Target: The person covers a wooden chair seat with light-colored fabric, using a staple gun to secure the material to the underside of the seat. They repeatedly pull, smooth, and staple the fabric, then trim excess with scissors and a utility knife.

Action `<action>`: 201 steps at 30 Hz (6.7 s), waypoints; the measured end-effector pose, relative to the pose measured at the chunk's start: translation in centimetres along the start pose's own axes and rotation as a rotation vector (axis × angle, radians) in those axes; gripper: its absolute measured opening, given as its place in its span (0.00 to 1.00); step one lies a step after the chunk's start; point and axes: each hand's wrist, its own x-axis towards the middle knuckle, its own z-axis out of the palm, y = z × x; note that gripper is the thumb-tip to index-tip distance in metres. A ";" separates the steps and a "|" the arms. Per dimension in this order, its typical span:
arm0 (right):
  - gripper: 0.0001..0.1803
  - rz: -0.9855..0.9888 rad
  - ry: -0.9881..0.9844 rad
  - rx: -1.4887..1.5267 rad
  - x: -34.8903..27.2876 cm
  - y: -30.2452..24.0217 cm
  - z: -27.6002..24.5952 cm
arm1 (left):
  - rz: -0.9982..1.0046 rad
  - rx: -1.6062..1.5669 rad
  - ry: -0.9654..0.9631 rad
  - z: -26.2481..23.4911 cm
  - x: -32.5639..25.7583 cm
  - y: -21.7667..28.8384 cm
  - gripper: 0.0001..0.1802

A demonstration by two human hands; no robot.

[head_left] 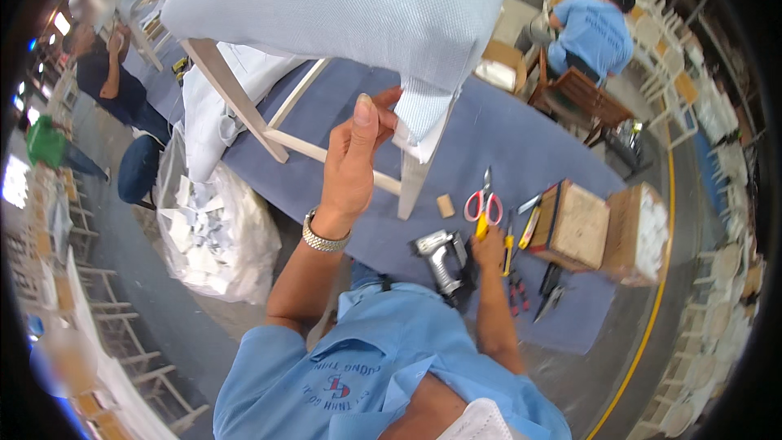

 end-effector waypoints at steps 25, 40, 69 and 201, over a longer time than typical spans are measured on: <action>0.27 -0.952 -0.144 0.288 -4.2 -26.7 -44.3 | 0.253 -0.106 0.173 4.3 0.6 -4.2 0.23; 0.33 -1.350 0.060 -0.342 -2.9 -31.6 -42.7 | 0.373 -0.058 0.193 3.7 0.9 -4.7 0.22; 0.40 -1.352 0.284 -0.570 -2.8 -31.0 -41.8 | 0.389 -0.089 0.178 3.7 0.8 -4.5 0.21; 0.20 -1.567 0.468 0.136 3.9 -26.9 -36.9 | -0.225 0.137 0.379 -4.7 -11.5 -13.6 0.17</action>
